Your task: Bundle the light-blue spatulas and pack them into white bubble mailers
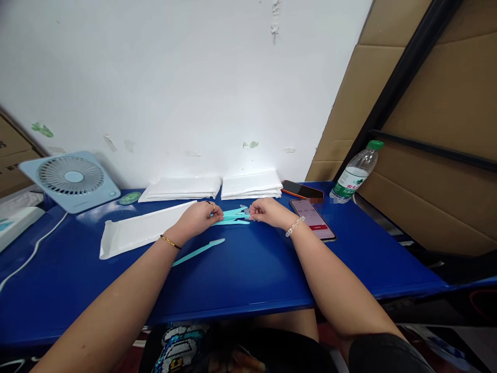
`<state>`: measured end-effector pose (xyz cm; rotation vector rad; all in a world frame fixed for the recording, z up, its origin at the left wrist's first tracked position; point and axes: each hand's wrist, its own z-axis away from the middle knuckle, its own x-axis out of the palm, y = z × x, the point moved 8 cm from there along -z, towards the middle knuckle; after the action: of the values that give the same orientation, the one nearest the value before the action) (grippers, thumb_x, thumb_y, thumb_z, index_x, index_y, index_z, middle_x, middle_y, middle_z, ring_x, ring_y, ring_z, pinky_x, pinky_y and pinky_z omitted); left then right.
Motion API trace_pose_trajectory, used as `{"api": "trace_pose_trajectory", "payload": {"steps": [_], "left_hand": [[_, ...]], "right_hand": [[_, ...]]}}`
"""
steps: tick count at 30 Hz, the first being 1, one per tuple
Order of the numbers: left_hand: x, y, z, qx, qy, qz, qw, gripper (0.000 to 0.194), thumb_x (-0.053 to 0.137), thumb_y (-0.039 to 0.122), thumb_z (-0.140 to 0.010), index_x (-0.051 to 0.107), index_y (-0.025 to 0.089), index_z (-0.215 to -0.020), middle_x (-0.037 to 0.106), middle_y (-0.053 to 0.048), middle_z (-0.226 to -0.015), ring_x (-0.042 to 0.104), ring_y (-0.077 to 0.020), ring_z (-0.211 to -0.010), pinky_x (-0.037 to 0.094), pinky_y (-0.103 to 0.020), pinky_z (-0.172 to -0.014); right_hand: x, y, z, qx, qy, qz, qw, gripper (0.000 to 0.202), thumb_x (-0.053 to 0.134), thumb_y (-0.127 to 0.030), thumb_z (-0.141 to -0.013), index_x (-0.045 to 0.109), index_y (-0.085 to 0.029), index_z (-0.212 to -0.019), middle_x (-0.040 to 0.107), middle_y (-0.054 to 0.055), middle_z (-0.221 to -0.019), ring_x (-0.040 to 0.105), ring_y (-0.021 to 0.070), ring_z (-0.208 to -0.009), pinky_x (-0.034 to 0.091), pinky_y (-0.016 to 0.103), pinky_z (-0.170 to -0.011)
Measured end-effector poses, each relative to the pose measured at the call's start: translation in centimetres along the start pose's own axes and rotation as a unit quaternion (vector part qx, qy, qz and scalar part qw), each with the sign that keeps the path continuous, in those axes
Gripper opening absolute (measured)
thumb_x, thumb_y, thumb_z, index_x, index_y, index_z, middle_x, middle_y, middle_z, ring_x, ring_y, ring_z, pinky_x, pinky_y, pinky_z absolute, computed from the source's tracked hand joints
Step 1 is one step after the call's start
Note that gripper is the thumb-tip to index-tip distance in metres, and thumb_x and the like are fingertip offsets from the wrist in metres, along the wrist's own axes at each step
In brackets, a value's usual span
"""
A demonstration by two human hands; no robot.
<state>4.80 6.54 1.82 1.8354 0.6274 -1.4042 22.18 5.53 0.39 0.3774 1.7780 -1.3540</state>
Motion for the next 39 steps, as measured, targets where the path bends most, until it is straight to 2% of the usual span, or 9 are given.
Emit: {"api": "trace_pose_trajectory", "payload": {"steps": [6, 10, 13, 16, 21, 25, 32, 35, 39], "left_hand": [[-1.4, -2.2, 1.5, -0.076, -0.021, 0.040, 0.996, 0.040, 0.060, 0.050, -0.070, 0.065, 0.020, -0.096, 0.069, -0.004, -0.088, 0.060, -0.0170, -0.070, 0.038, -0.024, -0.055], [-0.1, -0.8, 4.0, -0.080, -0.203, 0.016, 0.976, 0.028, 0.072, 0.047, -0.056, 0.067, 0.022, -0.067, 0.067, -0.001, -0.065, 0.056, -0.0153, -0.055, 0.034, -0.024, -0.048], [0.6, 0.3, 4.9, -0.077, -0.252, -0.003, 0.965, 0.014, 0.074, 0.031, -0.052, 0.067, 0.023, -0.061, 0.065, 0.001, -0.061, 0.055, -0.0152, -0.052, 0.032, -0.024, -0.047], [0.7, 0.8, 4.3, -0.061, -0.216, -0.012, 0.974, 0.004, 0.068, 0.025, -0.060, 0.067, 0.023, -0.063, 0.066, 0.000, -0.064, 0.056, -0.0155, -0.055, 0.031, -0.025, -0.048], [0.3, 1.0, 2.7, -0.036, -0.126, 0.007, 0.991, 0.010, 0.056, 0.029, -0.073, 0.064, 0.022, -0.074, 0.068, -0.001, -0.073, 0.056, -0.0155, -0.061, 0.034, -0.025, -0.052], [0.2, 0.8, 2.4, -0.018, -0.113, 0.053, 0.992, 0.012, 0.051, 0.029, -0.078, 0.060, 0.021, -0.075, 0.066, 0.000, -0.071, 0.056, -0.0146, -0.062, 0.035, -0.024, -0.053], [0.5, -1.5, 2.0, -0.063, -0.084, 0.205, 0.973, 0.025, 0.039, 0.042, -0.087, 0.051, 0.020, -0.093, 0.063, 0.002, -0.069, 0.056, -0.0136, -0.060, 0.039, -0.024, -0.054], [0.0, -1.7, 1.5, -0.051, -0.021, 0.195, 0.979, 0.035, 0.035, 0.050, -0.089, 0.054, 0.021, -0.094, 0.062, 0.001, -0.074, 0.054, -0.0146, -0.066, 0.041, -0.026, -0.062], [-0.5, -1.6, 1.4, -0.038, 0.018, 0.228, 0.973, 0.046, 0.024, 0.049, -0.092, 0.060, 0.021, -0.094, 0.063, -0.003, -0.096, 0.055, -0.0175, -0.088, 0.041, -0.030, -0.081]], "right_hand": [[-1.1, 1.4, -0.2, 0.022, 0.055, 0.052, 0.997, 0.013, 0.060, -0.026, -0.078, 0.065, -0.016, -0.085, 0.065, 0.004, -0.075, 0.057, 0.0132, -0.063, 0.042, 0.024, -0.059], [-1.6, -0.3, 0.5, -0.007, 0.068, 0.069, 0.995, 0.015, 0.057, -0.028, -0.081, 0.066, -0.017, -0.084, 0.064, 0.003, -0.071, 0.055, 0.0133, -0.061, 0.040, 0.024, -0.057], [-1.0, -2.1, 1.1, -0.047, 0.042, 0.043, 0.997, 0.017, 0.056, -0.031, -0.083, 0.067, -0.018, -0.085, 0.066, 0.004, -0.077, 0.057, 0.0140, -0.065, 0.042, 0.025, -0.059], [0.5, -4.0, 1.4, -0.083, 0.003, 0.021, 0.996, 0.019, 0.060, -0.034, -0.081, 0.068, -0.019, -0.088, 0.067, 0.005, -0.083, 0.058, 0.0144, -0.068, 0.044, 0.025, -0.061], [3.3, -5.3, 1.0, -0.084, -0.056, -0.023, 0.995, 0.026, 0.062, -0.039, -0.079, 0.067, -0.019, -0.095, 0.067, 0.003, -0.078, 0.061, 0.0143, -0.066, 0.046, 0.024, -0.060], [2.4, -3.7, 0.6, -0.057, -0.013, -0.078, 0.995, 0.022, 0.057, -0.038, -0.083, 0.067, -0.018, -0.085, 0.064, 0.001, -0.068, 0.058, 0.0116, -0.057, 0.046, 0.024, -0.057], [-2.2, 0.8, 0.7, -0.005, 0.144, -0.204, 0.968, 0.029, 0.067, -0.039, -0.075, 0.071, -0.015, -0.090, 0.066, 0.005, -0.076, 0.056, 0.0119, -0.062, 0.047, 0.026, -0.059], [-2.2, 1.3, 0.6, 0.008, 0.174, -0.280, 0.944, 0.030, 0.072, -0.037, -0.070, 0.072, -0.015, -0.090, 0.066, 0.004, -0.074, 0.054, 0.0103, -0.060, 0.047, 0.025, -0.059], [-0.7, 1.5, 0.2, 0.026, 0.140, -0.373, 0.917, 0.034, 0.076, -0.038, -0.066, 0.071, -0.014, -0.089, 0.065, 0.002, -0.067, 0.056, 0.0104, -0.057, 0.048, 0.025, -0.057]]}}
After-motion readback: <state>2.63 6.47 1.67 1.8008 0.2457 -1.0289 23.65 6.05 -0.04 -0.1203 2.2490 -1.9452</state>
